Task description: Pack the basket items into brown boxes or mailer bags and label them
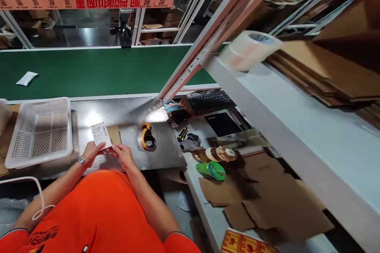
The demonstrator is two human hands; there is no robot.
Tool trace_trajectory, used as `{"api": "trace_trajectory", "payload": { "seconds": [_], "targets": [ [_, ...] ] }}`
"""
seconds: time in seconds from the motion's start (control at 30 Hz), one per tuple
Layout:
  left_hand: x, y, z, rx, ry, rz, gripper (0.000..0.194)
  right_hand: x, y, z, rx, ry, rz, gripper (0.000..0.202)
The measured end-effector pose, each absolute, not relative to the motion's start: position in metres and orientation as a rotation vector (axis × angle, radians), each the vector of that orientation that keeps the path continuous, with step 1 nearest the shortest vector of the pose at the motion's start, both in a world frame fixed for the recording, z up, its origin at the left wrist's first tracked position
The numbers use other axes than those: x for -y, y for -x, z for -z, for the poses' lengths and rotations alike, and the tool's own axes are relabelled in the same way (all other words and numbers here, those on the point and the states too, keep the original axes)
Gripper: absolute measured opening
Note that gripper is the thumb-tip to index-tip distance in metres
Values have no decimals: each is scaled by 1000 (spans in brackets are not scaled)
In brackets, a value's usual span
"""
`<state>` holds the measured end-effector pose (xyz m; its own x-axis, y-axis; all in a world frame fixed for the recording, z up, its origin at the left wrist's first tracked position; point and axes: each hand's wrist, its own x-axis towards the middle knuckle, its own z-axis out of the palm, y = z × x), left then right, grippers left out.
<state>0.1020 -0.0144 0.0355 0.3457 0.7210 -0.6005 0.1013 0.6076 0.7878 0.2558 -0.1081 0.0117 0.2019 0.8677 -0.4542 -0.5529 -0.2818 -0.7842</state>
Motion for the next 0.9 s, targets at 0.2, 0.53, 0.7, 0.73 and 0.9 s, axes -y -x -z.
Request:
{"api": "trace_trajectory", "payload": {
  "seconds": [0.2, 0.53, 0.7, 0.73, 0.9],
  "targets": [
    [5, -82, -29, -1121, -840, -397, 19, 109, -232, -12, 328, 1266, -1372, 51],
    [8, -61, 6, -1069, -1363, -341, 51, 136, -193, 3, 136, 1448, -1109, 48],
    [24, -59, 1, -757, -1740, -528, 27, 148, -194, -4, 278, 1503, -1026, 35],
    [27, -61, -2, -692, -1751, -483, 18, 151, -196, -6, 338, 1512, -1028, 33],
    [43, -84, -18, -852, -1511, -345, 27, 177, -223, -10, 468, 1439, -1089, 32]
  ]
}}
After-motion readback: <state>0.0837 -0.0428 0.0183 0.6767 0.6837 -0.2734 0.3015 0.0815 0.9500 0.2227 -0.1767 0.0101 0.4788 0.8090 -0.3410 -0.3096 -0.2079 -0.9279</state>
